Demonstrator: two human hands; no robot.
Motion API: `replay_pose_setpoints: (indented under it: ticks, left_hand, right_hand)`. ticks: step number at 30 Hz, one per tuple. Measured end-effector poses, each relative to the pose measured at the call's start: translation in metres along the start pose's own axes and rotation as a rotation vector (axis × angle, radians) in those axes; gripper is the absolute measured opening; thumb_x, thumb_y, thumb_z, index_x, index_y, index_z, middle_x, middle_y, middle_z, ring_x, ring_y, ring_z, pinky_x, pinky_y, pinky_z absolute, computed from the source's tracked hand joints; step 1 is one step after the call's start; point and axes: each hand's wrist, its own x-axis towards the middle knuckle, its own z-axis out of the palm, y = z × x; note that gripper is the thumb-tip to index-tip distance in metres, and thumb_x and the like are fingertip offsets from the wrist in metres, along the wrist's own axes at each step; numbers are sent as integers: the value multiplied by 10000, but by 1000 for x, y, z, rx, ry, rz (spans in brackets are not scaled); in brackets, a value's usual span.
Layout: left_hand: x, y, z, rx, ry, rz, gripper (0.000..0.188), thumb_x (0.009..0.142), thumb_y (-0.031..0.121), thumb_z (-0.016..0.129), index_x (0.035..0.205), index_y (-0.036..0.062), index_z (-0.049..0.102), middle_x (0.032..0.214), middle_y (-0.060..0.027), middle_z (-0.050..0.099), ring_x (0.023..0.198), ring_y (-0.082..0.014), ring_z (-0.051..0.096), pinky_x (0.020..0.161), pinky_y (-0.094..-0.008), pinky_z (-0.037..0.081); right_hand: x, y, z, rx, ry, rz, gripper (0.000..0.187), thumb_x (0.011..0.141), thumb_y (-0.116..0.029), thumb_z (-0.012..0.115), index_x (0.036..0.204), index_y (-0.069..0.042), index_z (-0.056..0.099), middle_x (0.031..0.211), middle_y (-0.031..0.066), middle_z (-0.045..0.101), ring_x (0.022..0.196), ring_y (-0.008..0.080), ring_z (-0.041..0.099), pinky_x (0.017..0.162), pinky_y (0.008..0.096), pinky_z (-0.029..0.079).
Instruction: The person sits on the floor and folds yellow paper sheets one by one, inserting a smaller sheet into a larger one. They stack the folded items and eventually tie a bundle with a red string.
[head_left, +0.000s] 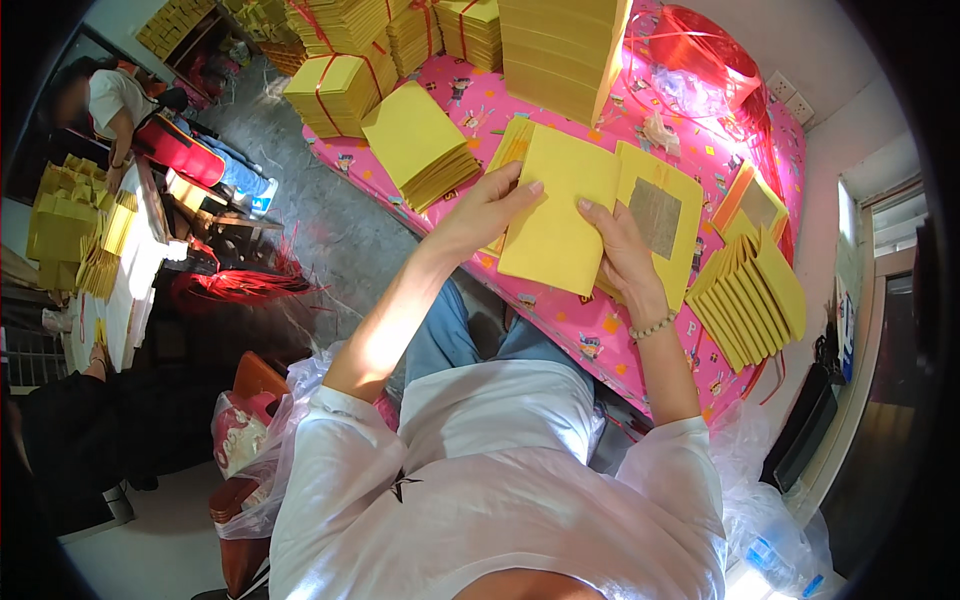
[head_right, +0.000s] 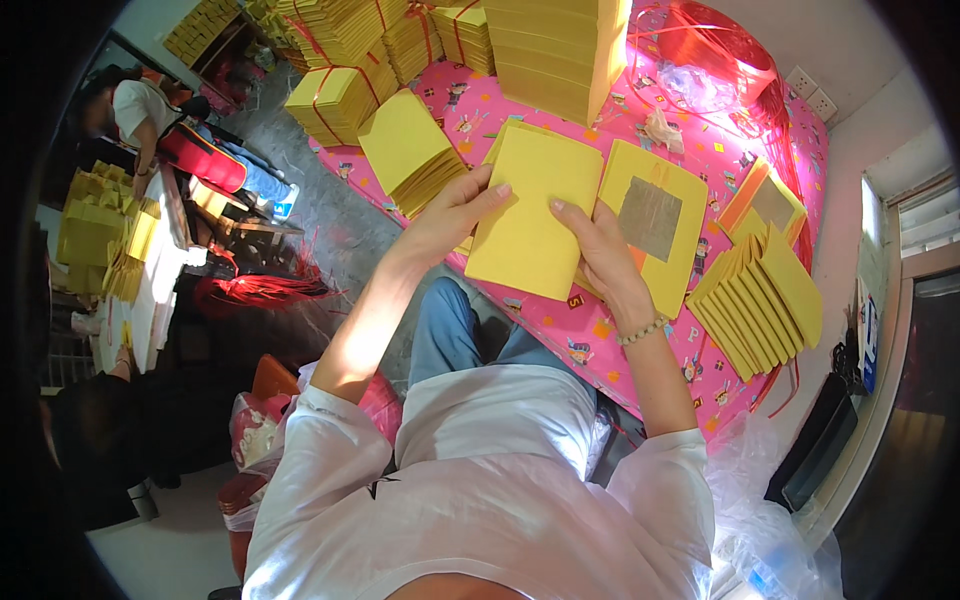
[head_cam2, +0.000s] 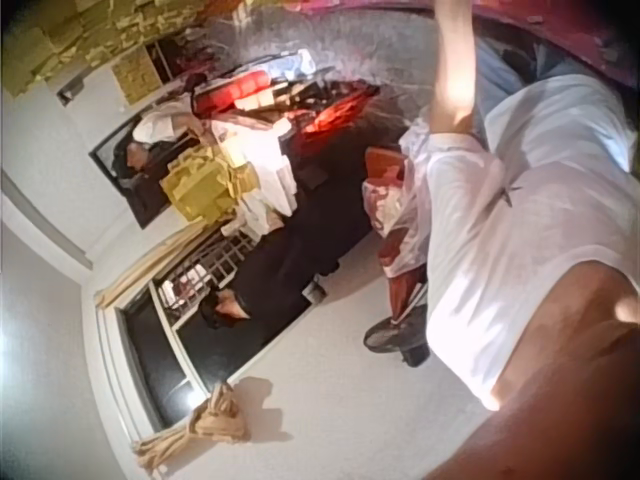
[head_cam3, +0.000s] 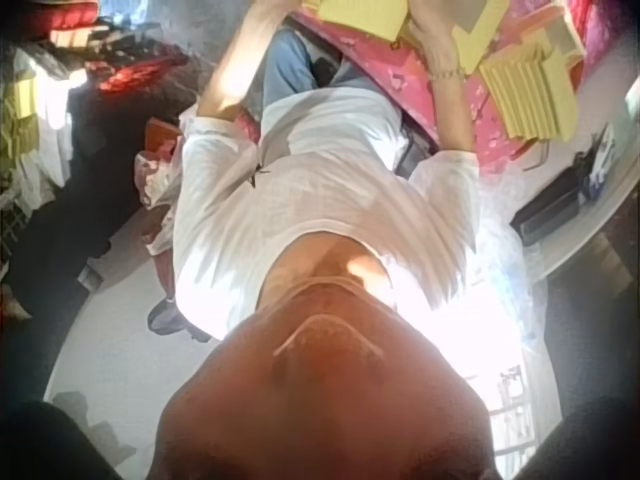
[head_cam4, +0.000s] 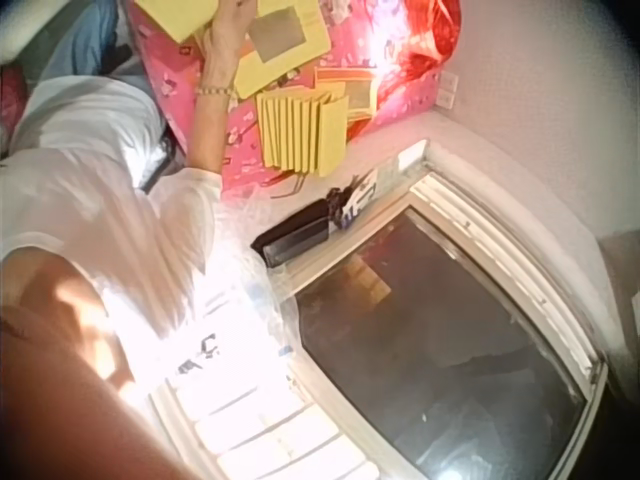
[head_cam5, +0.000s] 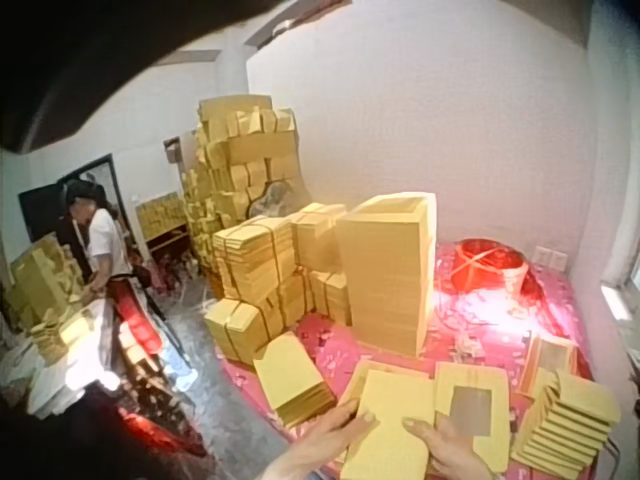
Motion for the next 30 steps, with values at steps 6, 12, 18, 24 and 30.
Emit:
replay_pose_setpoints:
  ticks: [6,12,18,24,30]
  left_hand:
    - [-8,-26,18,246,283,309,341,977,157,452,1258,-36,432,1071,-126,615,983,-206,596,857,-316,461]
    - [-26,-10,42,361,379,351,314,979,140,413,1255,-8,384,1047,-221,603,990,-332,622,817,-371,470]
    - [-34,-6,49,304,366,401,270,982,143,426,1211,2,397,1016,-205,615,955,-307,634,786,-369,479]
    - [-34,-12,51,261,368,433,262,987,154,431,1201,4,405,997,-195,619,929,-270,638,774,-355,482]
    - [-31,-8,52,217,355,373,274,976,142,454,1203,-8,426,1040,-167,618,965,-238,621,811,-337,476]
  right_hand:
    - [-10,-3,8,-337,-8,-183,422,870,-89,650,1242,23,486,1159,91,601,1036,145,587,882,287,487]
    - [-21,-5,6,-374,-36,-244,423,853,-71,667,1231,8,495,1148,76,610,1036,136,585,875,292,490]
    - [-30,-9,7,-401,-71,-271,386,851,-73,671,1203,-5,528,1113,55,627,996,117,585,855,283,489]
    - [-36,-15,12,-407,-100,-328,334,855,-91,670,1158,1,566,1075,47,638,967,106,584,832,278,487]
    - [-37,-17,9,-417,-79,-271,343,864,-104,660,1171,13,560,1083,53,638,969,109,588,831,276,488]
